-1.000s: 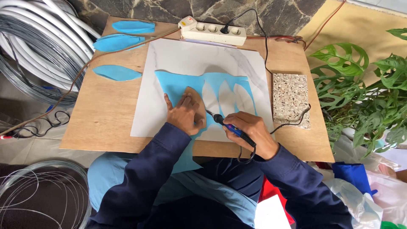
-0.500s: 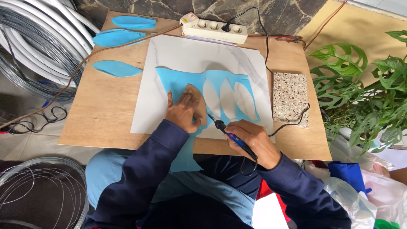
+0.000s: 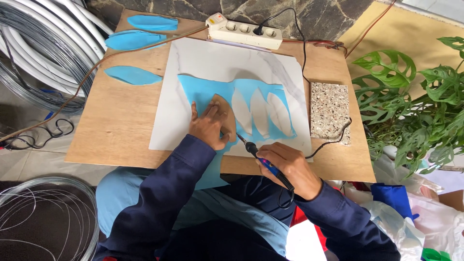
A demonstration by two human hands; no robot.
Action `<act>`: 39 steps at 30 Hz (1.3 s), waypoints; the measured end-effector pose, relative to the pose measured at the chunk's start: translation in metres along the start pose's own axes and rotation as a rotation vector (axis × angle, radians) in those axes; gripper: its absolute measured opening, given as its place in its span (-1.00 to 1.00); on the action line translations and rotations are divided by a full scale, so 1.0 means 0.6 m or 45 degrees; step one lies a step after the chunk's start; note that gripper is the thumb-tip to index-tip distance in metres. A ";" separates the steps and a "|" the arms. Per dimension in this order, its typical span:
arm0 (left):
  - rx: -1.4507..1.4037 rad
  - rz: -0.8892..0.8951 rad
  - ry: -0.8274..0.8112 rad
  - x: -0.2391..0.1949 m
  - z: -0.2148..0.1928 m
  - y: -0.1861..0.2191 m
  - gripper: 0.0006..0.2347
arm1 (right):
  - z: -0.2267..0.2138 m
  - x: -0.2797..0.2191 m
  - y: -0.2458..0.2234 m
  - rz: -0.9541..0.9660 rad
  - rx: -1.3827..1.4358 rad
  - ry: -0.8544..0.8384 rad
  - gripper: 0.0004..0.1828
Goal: Using a heat-cutting tool to cut out leaf-shaped pieces from blue synthetic fabric on a workshop table.
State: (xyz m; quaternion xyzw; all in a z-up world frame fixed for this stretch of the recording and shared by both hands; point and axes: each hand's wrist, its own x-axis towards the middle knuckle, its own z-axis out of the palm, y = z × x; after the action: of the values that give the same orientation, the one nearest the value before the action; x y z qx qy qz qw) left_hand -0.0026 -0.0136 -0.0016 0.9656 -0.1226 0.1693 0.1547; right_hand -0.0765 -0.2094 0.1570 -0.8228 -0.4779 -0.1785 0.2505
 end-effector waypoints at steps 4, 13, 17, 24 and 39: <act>0.027 0.015 0.033 0.000 0.003 -0.001 -0.55 | 0.003 -0.008 0.002 -0.001 0.012 -0.023 -0.93; 0.058 0.045 0.124 -0.002 0.016 -0.005 -0.54 | 0.001 -0.015 -0.006 0.009 0.023 -0.018 -0.92; 0.088 0.061 0.185 -0.002 0.026 -0.008 -0.54 | -0.001 -0.016 -0.010 0.007 0.038 -0.022 -0.92; 0.082 0.094 0.247 -0.002 0.031 -0.012 -0.55 | -0.015 -0.012 -0.005 -0.023 0.437 0.056 -0.84; -0.062 0.057 0.105 -0.002 0.012 -0.018 -0.56 | 0.087 0.122 0.095 0.320 0.125 0.373 -0.90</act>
State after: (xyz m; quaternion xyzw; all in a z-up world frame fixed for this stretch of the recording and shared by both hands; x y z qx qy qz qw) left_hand 0.0017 -0.0058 -0.0114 0.9508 -0.1417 0.2094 0.1791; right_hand 0.0112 -0.1515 0.1400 -0.8281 -0.3380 -0.2400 0.3774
